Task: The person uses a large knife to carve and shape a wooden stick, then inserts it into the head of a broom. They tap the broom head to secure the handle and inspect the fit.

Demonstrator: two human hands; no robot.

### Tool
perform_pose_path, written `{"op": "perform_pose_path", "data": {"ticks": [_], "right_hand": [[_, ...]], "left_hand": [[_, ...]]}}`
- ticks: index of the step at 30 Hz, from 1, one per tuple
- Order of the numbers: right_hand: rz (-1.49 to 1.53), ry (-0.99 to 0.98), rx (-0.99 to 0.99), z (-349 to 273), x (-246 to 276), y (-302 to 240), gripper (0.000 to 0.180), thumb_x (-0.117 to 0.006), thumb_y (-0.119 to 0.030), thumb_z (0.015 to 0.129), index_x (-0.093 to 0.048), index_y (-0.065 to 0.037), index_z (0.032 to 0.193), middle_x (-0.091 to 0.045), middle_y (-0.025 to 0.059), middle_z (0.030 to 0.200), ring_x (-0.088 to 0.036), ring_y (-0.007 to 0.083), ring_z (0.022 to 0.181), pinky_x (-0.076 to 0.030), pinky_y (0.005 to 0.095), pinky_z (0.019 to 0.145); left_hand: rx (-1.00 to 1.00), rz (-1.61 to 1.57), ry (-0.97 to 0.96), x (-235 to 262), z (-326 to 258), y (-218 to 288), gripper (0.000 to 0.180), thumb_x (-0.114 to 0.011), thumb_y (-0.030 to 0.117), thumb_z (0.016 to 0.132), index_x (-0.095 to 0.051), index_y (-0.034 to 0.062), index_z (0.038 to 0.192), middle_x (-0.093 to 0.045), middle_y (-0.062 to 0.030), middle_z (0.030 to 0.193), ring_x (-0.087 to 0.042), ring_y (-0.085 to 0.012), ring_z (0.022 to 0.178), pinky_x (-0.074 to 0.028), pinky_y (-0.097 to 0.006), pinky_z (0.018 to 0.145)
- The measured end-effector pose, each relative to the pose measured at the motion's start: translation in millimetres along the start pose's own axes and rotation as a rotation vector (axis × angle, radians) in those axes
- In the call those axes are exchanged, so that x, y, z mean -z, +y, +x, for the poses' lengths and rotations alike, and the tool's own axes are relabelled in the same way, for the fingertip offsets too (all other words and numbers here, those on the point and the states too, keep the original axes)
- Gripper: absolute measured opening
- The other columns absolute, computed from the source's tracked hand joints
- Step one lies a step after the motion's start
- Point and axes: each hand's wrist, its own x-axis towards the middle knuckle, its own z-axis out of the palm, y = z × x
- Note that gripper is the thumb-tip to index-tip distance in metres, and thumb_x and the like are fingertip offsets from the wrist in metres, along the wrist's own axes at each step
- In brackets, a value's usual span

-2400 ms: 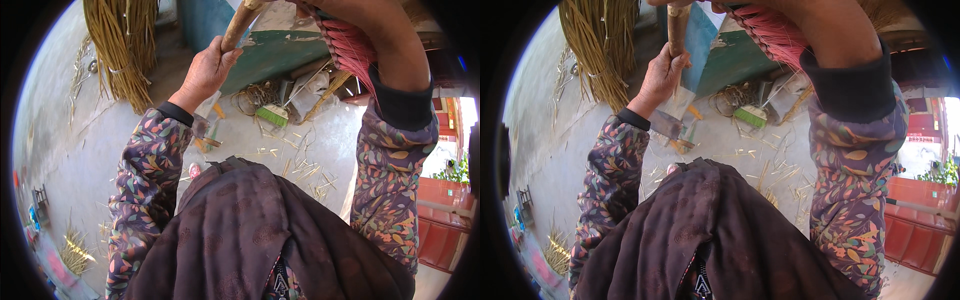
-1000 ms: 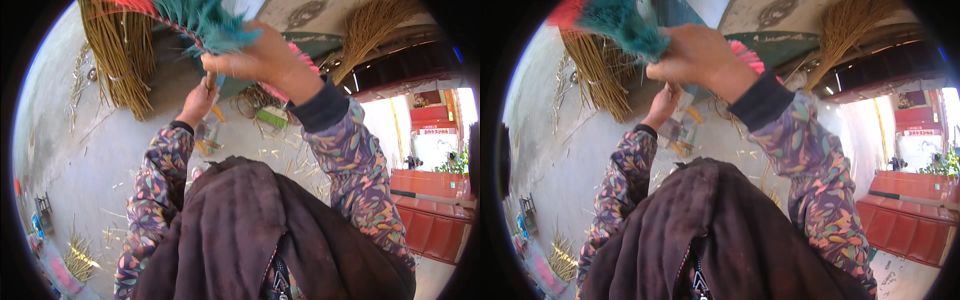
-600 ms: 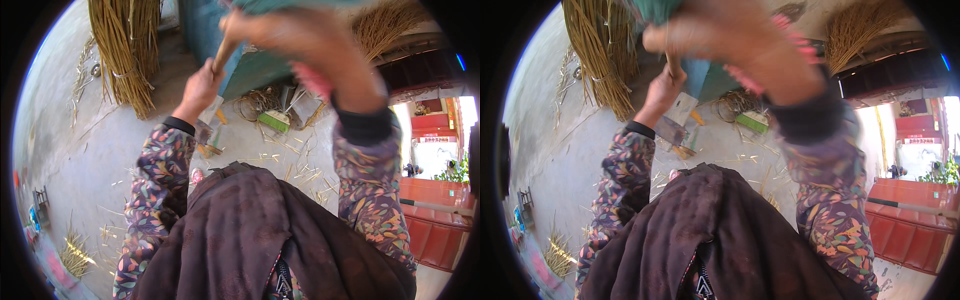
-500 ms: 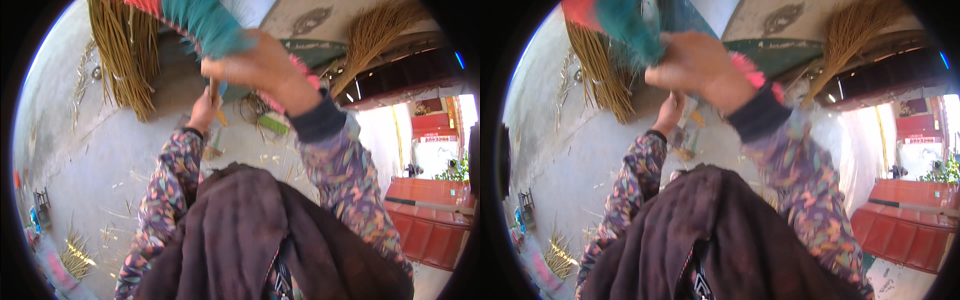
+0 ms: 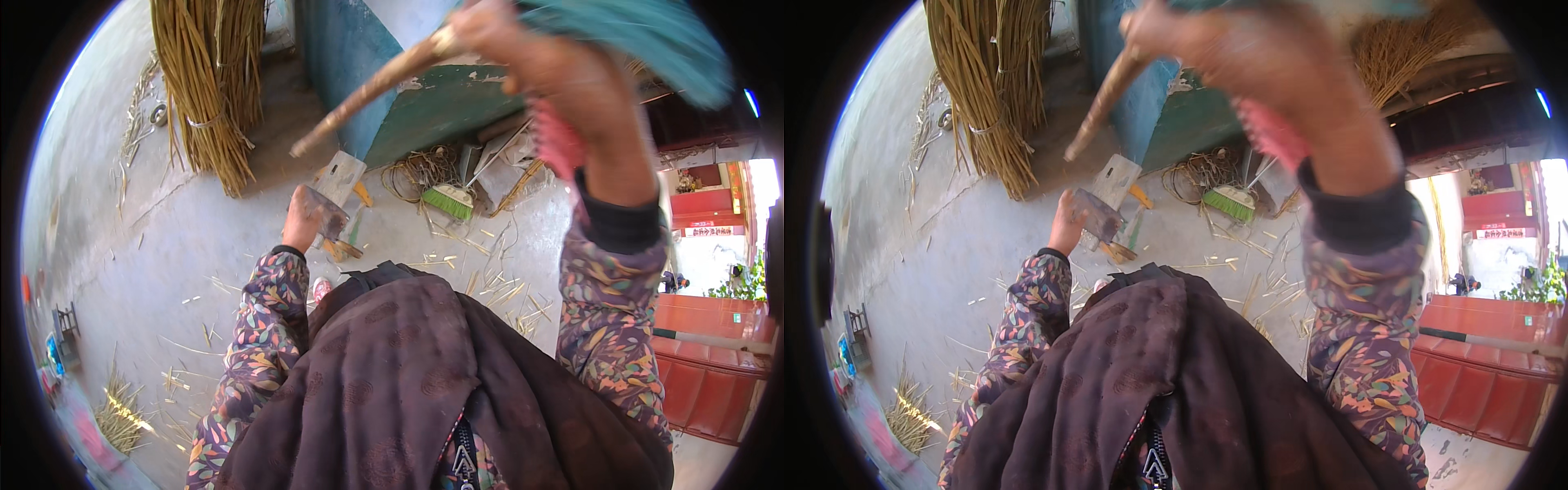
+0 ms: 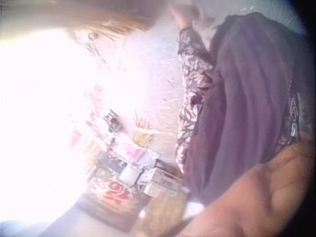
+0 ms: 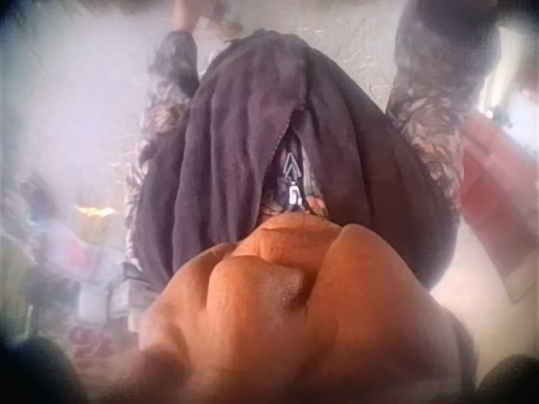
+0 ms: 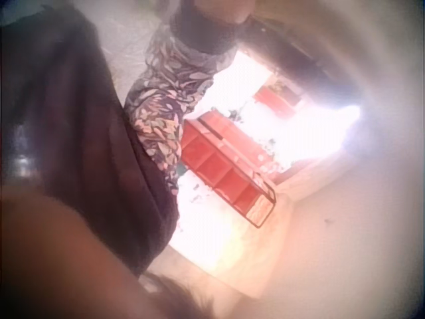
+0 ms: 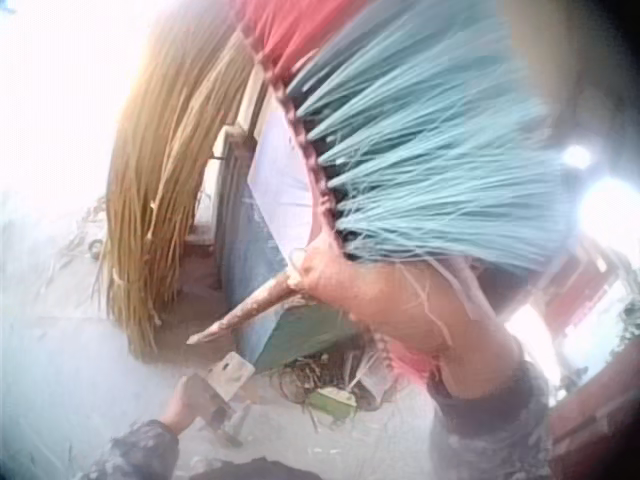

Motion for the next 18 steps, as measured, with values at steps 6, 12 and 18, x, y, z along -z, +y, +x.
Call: {"op": "perform_pose_path", "data": {"ticks": [6,12,18], "right_hand": [[0.224,-0.030,-0.080,12,-30,46,0.022,-0.069,-0.025,0.086,-0.069,-0.004,0.093,-0.067,0.0039,0.078,-0.062,0.0129,0.071,-0.048,0.0278,0.066],[-0.386,-0.082,-0.165,28,-80,93,0.026,-0.070,-0.032,0.077,-0.071,-0.010,0.091,-0.072,0.0073,0.083,-0.067,0.0278,0.081,-0.051,0.0362,0.077],[-0.325,-0.073,0.066,18,-78,125,0.025,-0.069,-0.032,0.080,-0.070,-0.009,0.089,-0.071,0.0072,0.080,-0.067,0.0258,0.077,-0.051,0.0358,0.073]], "left_hand": [[0.459,0.039,0.024,6,-58,-71,0.061,-0.069,0.017,0.089,-0.039,0.0036,0.141,-0.056,-0.0264,0.130,-0.064,-0.0293,0.109,-0.051,-0.038,0.091],[0.561,0.034,0.009,-9,-61,-90,0.059,-0.068,0.022,0.090,-0.042,0.0024,0.139,-0.061,-0.0253,0.123,-0.065,-0.0279,0.105,-0.052,-0.037,0.089],[0.528,0.007,-0.058,-19,-56,-122,0.053,-0.063,0.024,0.093,-0.047,-0.0054,0.133,-0.066,-0.0224,0.113,-0.067,-0.0238,0.091,-0.053,-0.034,0.081]]}}
